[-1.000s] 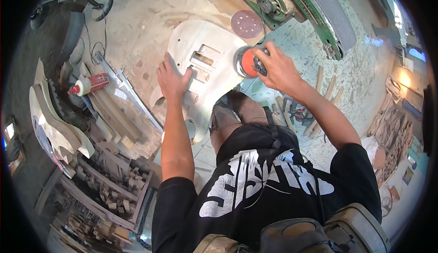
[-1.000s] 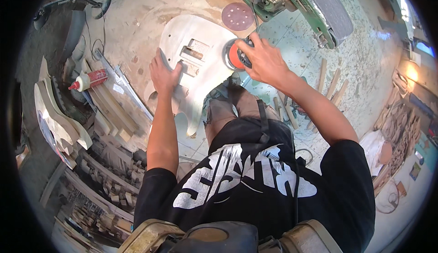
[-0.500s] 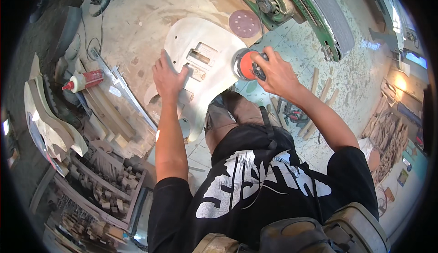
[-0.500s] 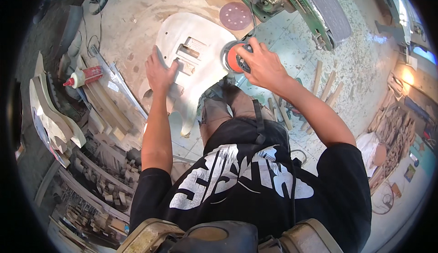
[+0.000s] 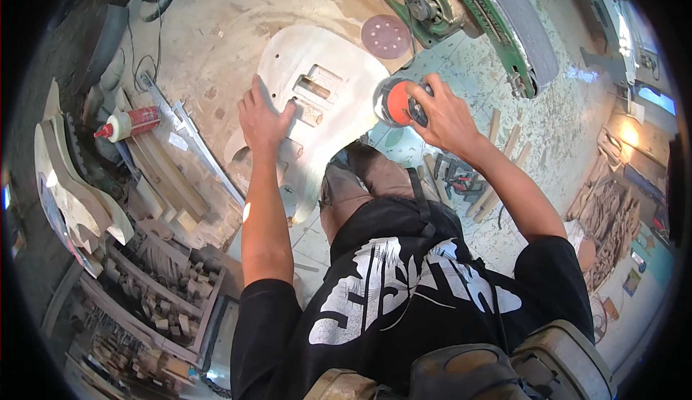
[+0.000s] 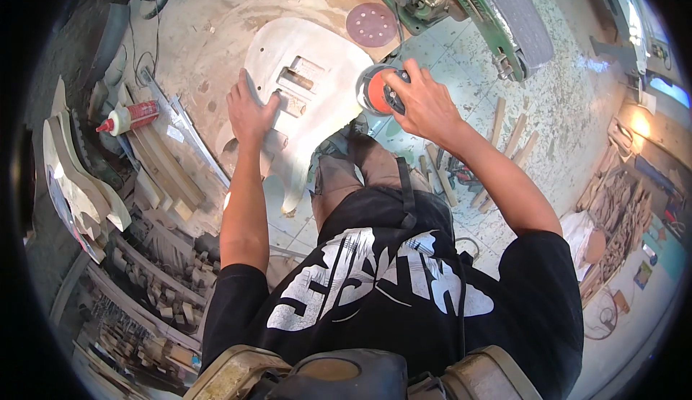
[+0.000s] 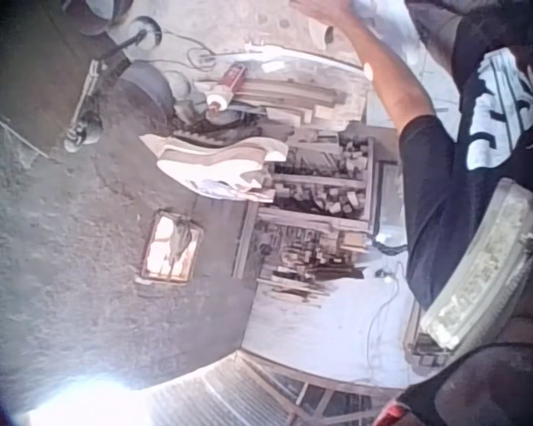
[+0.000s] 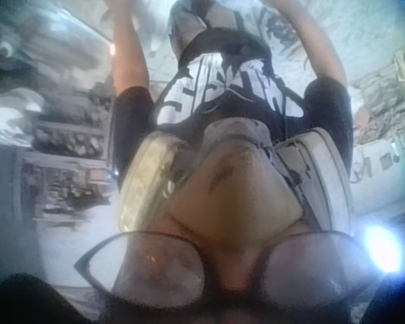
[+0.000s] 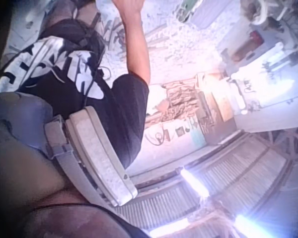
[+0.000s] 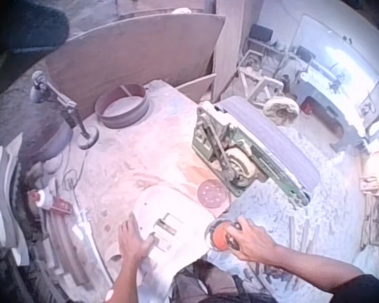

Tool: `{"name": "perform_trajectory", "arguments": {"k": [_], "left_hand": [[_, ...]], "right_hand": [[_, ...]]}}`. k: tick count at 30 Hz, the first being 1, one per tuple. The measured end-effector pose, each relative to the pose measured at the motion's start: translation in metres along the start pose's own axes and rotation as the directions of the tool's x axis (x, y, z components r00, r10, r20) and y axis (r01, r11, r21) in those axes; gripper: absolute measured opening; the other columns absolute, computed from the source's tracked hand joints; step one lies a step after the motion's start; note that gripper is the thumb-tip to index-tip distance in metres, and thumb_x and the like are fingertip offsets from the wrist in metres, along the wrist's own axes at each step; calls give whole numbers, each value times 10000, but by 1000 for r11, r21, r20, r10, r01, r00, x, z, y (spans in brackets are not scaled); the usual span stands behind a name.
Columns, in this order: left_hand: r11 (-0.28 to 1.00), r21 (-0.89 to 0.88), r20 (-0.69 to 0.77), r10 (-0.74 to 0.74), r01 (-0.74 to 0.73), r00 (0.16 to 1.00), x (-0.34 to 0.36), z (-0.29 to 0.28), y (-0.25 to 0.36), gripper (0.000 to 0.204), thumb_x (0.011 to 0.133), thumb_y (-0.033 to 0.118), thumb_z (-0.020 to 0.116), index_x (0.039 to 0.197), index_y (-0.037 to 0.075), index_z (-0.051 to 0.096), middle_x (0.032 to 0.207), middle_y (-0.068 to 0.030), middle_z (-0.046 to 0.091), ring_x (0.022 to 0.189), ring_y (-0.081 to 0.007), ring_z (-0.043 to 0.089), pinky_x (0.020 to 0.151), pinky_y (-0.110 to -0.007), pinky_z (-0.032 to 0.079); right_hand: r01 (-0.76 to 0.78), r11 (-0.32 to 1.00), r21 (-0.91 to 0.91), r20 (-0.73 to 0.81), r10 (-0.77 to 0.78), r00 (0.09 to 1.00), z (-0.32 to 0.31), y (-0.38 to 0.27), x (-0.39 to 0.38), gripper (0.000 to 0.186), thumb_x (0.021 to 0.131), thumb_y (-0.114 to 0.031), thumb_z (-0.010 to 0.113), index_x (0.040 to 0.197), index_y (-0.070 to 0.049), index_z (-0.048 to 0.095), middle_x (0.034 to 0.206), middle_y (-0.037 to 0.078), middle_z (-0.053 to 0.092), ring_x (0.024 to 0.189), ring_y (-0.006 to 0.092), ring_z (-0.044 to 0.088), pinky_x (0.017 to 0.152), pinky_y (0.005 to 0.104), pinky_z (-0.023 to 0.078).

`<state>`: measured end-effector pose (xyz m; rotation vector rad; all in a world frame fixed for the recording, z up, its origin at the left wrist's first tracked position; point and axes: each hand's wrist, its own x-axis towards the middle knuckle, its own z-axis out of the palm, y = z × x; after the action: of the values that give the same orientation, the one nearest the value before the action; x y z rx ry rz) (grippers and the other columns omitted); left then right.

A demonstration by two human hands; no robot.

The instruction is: The person sands the surface and edges of a wooden electric guitar body using a handheld orbital sander.

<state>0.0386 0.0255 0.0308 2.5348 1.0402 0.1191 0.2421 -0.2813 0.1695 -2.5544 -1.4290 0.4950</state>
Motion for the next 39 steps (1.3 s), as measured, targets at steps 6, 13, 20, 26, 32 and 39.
{"name": "perform_trajectory", "arguments": {"k": [6, 13, 20, 26, 32, 39], "left_hand": [[1000, 9, -18, 14, -14, 1000, 2, 2, -1, 1070, 753, 475, 806, 1643, 43, 399, 1340, -228, 599, 1244, -420, 540, 1116, -495, 447], [1000, -6, 6, -11, 11, 1000, 1, 0, -4, 1065, 756, 471, 805, 1643, 46, 397, 1378, -234, 596, 1259, -425, 537, 1123, -491, 447], [1000, -9, 13, 2, -2, 1000, 1, 0, -1, 1077, 759, 471, 803, 1648, 34, 380, 1377, -240, 601, 1266, -425, 537, 1116, -501, 458], [1000, 3, 18, -5, 5, 1000, 1, 0, -2, 1077, 761, 471, 800, 1647, 27, 379, 1364, -242, 608, 1254, -427, 544, 1113, -501, 458], [1000, -7, -4, 16, -16, 1000, 1, 3, -2, 1076, 760, 471, 798, 1652, 40, 377, 1369, -239, 605, 1251, -427, 548, 1114, -501, 457], [1000, 3, 2, 5, -5, 1000, 0, 0, -1, 1069, 760, 468, 793, 1648, 37, 383, 1356, -236, 607, 1234, -423, 553, 1103, -505, 462]], "right_hand": [[2, 999, 40, 16, -2, 1000, 4, 5, -4, 678, 777, -127, 858, 1371, -167, 535, 1249, 184, 510, 1102, 426, 645, 802, 537, 606], [56, 998, 32, 30, -57, 998, 6, -15, 12, 653, 779, -115, 844, 1362, -170, 554, 1249, 179, 522, 1102, 435, 653, 799, 538, 609], [-33, 999, 2, 40, 33, 999, 1, 1, 0, 643, 777, -118, 843, 1354, -168, 561, 1243, 173, 517, 1100, 437, 653, 790, 537, 609], [45, 999, -16, 19, -44, 999, 2, -11, 14, 666, 772, -127, 855, 1363, -180, 554, 1234, 172, 514, 1100, 433, 654, 783, 530, 612], [-7, 1000, 20, 18, 7, 1000, 0, 3, -1, 678, 775, -134, 860, 1376, -173, 548, 1228, 183, 517, 1082, 423, 656, 777, 542, 606], [37, 999, -17, -4, -37, 999, -1, 3, 8, 664, 795, -133, 842, 1387, -173, 544, 1223, 184, 526, 1078, 429, 655, 772, 545, 604]]}}
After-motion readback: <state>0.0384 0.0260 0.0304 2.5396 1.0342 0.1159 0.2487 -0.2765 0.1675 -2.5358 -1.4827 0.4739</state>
